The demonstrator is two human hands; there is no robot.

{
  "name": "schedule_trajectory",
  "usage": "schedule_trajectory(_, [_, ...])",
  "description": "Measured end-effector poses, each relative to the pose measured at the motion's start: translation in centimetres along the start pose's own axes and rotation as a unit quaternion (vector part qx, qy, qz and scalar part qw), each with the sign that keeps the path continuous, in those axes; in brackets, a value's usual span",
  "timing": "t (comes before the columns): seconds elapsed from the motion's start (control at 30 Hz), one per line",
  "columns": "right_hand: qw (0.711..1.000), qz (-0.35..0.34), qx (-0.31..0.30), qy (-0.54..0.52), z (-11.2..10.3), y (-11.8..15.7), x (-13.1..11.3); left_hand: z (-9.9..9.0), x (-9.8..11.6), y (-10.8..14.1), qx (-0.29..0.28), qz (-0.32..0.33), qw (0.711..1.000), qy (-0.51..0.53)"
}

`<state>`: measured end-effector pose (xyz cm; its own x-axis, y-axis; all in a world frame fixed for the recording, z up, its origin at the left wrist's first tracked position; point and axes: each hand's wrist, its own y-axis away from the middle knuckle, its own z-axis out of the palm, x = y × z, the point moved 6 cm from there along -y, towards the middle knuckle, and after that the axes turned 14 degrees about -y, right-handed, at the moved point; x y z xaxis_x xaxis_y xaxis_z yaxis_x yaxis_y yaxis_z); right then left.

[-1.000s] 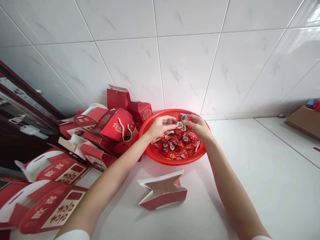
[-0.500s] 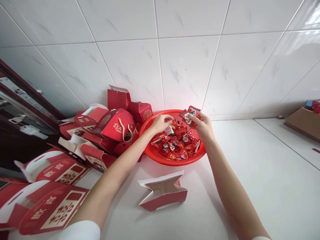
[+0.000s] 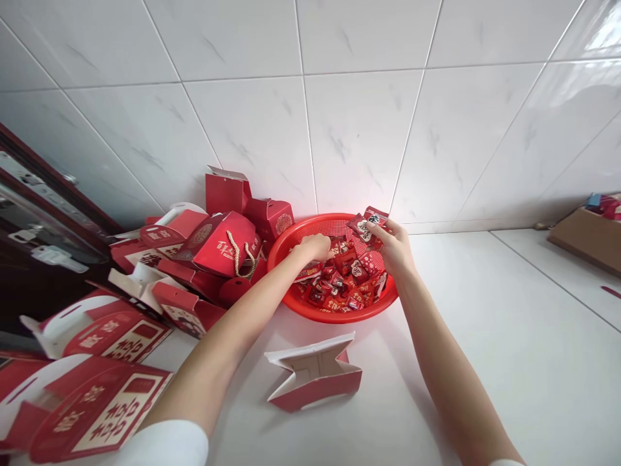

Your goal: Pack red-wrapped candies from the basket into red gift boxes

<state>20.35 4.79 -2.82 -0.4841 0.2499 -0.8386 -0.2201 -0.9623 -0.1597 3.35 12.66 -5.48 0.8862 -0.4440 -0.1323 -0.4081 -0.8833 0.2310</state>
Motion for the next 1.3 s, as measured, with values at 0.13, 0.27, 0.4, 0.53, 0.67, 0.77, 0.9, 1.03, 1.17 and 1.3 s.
schedule_trajectory(0.13, [1.000,-0.004,-0.009,0.015,0.0,-0.1,0.0,-0.1,-0.4,-0.4,0.001,-0.012,1.000,-0.001])
schedule_trajectory(0.27, [1.000,-0.005,-0.006,0.013,0.0,-0.2,0.0,-0.2,-0.6,-1.6,0.019,0.005,0.999,0.030])
schedule_trajectory(0.4, [1.000,-0.005,0.007,0.002,0.0,-0.1,-0.1,0.1,0.5,-2.6,0.017,0.062,0.996,0.066])
schedule_trajectory(0.53, [1.000,-0.008,0.012,0.006,0.0,0.0,-0.2,0.6,1.2,-2.9,-0.003,0.081,0.994,0.072])
schedule_trajectory(0.67, [1.000,-0.010,0.011,0.007,-0.1,-0.1,-0.1,0.7,0.3,-2.9,-0.011,0.046,0.998,0.049])
schedule_trajectory(0.77, [1.000,-0.015,0.006,0.013,-0.1,-0.2,0.0,0.4,-0.2,-2.9,0.016,0.018,0.999,0.030])
schedule_trajectory(0.9, [1.000,-0.016,0.004,0.016,-0.2,-0.3,0.0,0.1,0.9,-3.0,0.057,0.046,0.997,0.026])
schedule_trajectory(1.03, [1.000,-0.014,0.008,0.011,-0.2,-0.2,-0.1,0.2,2.5,-3.4,0.069,0.104,0.991,0.038])
schedule_trajectory(1.17, [1.000,-0.008,0.007,0.017,-0.1,-0.2,-0.2,0.9,3.0,-4.1,0.050,0.102,0.993,0.038])
schedule_trajectory(1.3, [1.000,-0.009,0.012,0.004,-0.1,-0.2,-0.1,1.6,3.3,-4.3,0.026,0.064,0.997,0.027])
